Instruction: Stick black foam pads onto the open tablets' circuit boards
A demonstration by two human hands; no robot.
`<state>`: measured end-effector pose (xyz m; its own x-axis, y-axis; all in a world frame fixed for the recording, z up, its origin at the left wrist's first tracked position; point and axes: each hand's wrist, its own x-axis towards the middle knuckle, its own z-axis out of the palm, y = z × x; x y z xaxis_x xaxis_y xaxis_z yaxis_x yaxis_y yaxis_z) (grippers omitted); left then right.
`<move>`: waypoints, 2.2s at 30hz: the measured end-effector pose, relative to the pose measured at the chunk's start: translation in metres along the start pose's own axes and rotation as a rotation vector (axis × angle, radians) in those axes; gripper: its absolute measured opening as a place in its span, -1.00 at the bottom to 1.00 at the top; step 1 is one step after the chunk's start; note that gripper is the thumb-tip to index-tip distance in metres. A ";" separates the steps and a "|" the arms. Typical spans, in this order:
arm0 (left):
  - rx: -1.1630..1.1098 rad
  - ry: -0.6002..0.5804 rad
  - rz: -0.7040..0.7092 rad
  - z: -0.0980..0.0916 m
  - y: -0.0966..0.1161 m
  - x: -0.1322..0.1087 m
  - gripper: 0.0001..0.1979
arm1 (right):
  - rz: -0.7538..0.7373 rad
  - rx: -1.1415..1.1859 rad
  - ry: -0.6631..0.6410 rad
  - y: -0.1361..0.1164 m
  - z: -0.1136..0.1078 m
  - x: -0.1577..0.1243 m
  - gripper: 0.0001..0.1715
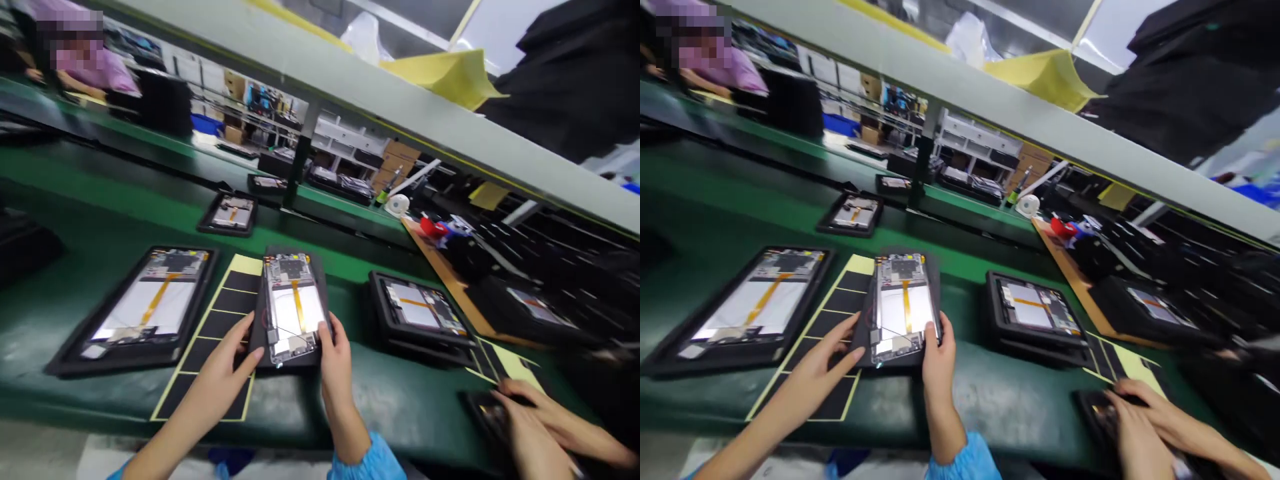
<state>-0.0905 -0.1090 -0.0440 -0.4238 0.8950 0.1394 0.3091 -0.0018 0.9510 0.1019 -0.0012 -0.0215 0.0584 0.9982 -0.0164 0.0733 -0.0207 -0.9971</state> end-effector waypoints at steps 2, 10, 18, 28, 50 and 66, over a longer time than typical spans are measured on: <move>0.123 -0.115 0.099 0.024 -0.001 0.004 -0.40 | 0.029 -0.051 0.100 0.010 -0.030 -0.007 -0.24; 0.709 -0.064 0.581 0.053 0.011 0.012 -0.56 | -0.119 -0.332 0.099 0.023 -0.064 -0.034 -0.19; 0.567 -0.121 0.497 0.055 0.021 0.009 -0.72 | -0.330 -0.315 -0.064 -0.024 -0.062 -0.046 -0.71; -0.026 -0.351 -0.006 0.054 0.054 0.015 -0.58 | -0.421 -0.403 -0.322 -0.044 -0.045 -0.022 -0.58; 0.564 -0.512 0.999 0.093 0.046 0.038 -0.71 | -0.277 -0.463 -0.393 -0.038 -0.119 0.010 -0.88; 0.541 -0.606 1.024 0.117 0.069 0.047 -0.88 | -0.239 -0.353 -0.250 -0.040 -0.127 0.007 -0.82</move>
<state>0.0107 -0.0147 -0.0043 0.6107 0.6522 0.4491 0.6219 -0.7461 0.2379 0.2256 -0.0008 0.0280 -0.2384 0.9596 0.1491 0.3906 0.2354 -0.8900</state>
